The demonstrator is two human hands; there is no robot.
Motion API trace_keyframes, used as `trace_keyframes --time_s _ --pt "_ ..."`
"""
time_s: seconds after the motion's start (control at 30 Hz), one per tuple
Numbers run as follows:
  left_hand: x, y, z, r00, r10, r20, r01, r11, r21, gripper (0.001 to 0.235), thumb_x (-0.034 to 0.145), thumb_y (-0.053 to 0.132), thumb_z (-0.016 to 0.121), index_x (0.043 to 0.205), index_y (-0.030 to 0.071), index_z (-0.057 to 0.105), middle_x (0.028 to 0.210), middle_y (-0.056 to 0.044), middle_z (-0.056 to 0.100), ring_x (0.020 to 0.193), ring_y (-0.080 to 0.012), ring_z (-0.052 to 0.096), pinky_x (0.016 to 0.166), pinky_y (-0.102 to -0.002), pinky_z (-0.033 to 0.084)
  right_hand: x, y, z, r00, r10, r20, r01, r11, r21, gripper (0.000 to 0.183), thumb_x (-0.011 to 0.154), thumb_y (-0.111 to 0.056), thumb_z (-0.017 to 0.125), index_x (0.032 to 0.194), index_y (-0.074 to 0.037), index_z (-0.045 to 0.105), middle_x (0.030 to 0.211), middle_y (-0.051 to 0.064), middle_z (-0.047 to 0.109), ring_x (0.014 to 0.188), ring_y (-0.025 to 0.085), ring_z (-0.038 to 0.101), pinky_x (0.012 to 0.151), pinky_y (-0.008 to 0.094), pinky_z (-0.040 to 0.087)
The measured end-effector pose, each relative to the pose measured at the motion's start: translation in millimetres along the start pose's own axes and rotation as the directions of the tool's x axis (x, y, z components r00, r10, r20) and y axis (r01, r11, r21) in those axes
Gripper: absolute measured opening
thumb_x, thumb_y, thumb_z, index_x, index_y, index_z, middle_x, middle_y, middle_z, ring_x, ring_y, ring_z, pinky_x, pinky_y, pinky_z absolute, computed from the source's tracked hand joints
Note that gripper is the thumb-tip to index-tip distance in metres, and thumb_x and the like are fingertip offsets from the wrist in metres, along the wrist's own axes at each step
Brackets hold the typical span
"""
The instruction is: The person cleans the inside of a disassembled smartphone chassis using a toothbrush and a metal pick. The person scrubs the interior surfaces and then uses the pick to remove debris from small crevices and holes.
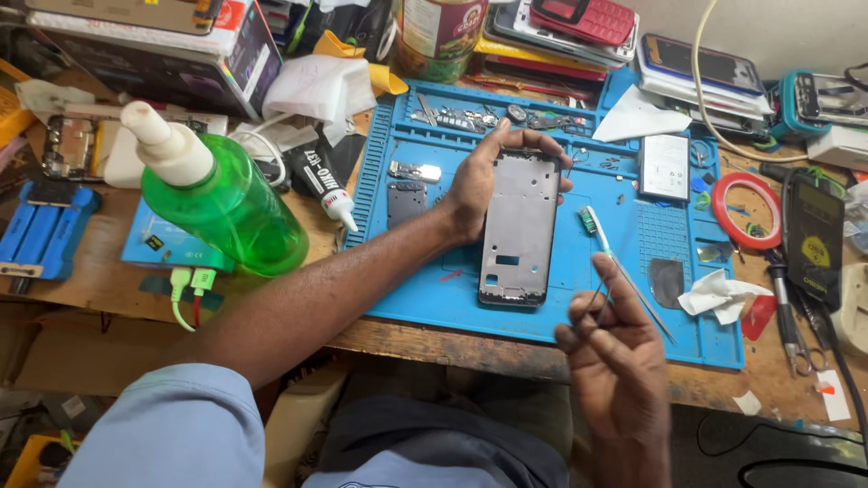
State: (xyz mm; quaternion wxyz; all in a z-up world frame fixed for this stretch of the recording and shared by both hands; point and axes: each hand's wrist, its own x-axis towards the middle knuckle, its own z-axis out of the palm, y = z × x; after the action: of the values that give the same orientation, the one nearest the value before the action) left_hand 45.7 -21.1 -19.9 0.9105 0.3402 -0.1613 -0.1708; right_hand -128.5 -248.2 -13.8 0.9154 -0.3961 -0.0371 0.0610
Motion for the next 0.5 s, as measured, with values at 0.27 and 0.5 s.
trace_keyframes --time_s 0.27,0.5 --pt "2 4 13 1.000 -0.023 0.007 0.024 0.998 -0.066 0.064 0.111 0.054 0.023 0.115 0.003 0.062 0.114 -0.016 0.069 0.102 -0.0307 0.070 0.089 -0.045 0.059 8 20 24 0.995 -0.082 -0.048 0.088 0.986 0.138 0.030 0.093 0.008 0.071 0.121 -0.001 0.064 0.110 0.014 0.066 0.093 0.022 0.068 0.085 0.035 0.058" --pt "-3 9 19 0.997 -0.051 -0.055 0.050 0.999 -0.020 0.065 0.109 0.056 0.024 0.114 0.003 0.060 0.112 -0.019 0.068 0.103 -0.0311 0.070 0.089 -0.047 0.060 13 26 2 0.995 -0.084 -0.052 0.093 0.975 0.203 0.018 0.093 0.008 0.070 0.107 -0.003 0.068 0.107 0.014 0.067 0.093 0.019 0.070 0.084 0.033 0.059"
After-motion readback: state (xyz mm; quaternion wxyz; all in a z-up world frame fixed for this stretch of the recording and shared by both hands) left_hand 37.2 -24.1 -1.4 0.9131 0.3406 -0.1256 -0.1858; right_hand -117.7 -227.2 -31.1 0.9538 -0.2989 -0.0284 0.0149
